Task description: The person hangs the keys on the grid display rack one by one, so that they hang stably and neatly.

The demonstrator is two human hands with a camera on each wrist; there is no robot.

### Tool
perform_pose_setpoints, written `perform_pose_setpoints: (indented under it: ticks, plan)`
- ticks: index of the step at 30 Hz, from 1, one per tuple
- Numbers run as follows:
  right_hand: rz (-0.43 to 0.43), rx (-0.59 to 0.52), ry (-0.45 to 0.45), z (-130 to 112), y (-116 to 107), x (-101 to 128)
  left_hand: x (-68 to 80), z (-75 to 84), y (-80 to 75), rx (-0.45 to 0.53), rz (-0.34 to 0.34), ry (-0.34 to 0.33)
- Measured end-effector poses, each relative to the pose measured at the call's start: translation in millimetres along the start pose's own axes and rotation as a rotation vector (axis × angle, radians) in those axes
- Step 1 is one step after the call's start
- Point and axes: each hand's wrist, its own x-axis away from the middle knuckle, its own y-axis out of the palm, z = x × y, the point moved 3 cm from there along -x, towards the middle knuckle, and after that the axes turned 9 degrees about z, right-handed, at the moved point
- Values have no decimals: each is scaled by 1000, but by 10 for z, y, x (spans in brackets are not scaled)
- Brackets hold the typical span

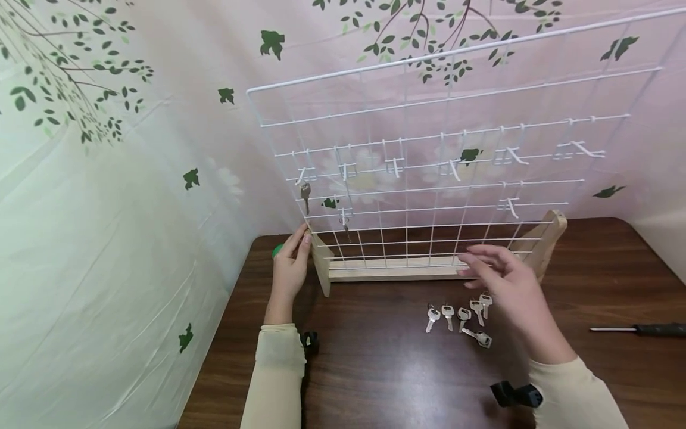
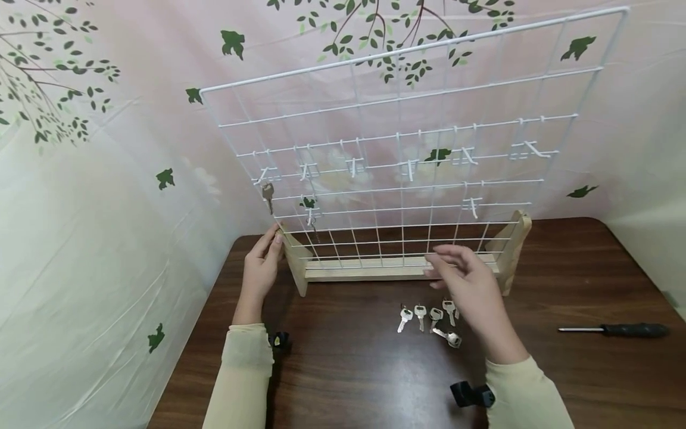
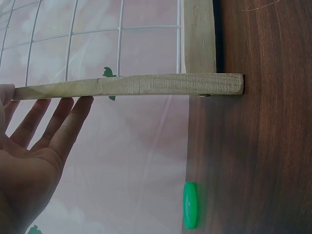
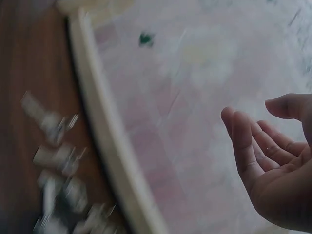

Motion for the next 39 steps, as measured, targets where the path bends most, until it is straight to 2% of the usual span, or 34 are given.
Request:
perform_pose_setpoints:
  ticks: [3, 10, 13, 15, 21, 25, 32, 39]
  plan:
    - [14, 22, 55, 297, -133, -6, 5, -3, -15, -1, -14, 2]
    - [44, -6, 198, 910, -316, -37, 5, -2, -10, -6, -22, 9]
    - [21, 59, 253, 1091, -343, -42, 6, 1, -9, -10, -23, 11]
    - [-9, 144, 264, 1166, -349, -43, 8, 1, -11, -14, -25, 11]
    - [-71, 437, 252, 1207, -373, -71, 13, 8, -15, -11, -21, -2]
    - [-105, 581, 254, 1188, -375, -87, 9, 9, -3, -11, -9, -11]
    - [-155, 726, 188, 1133, -290, -110, 11, 40, 33, -17, 14, -17]
    - [-139, 804, 170, 1124, -223, -134, 69, 325, -3, -23, 1, -17]
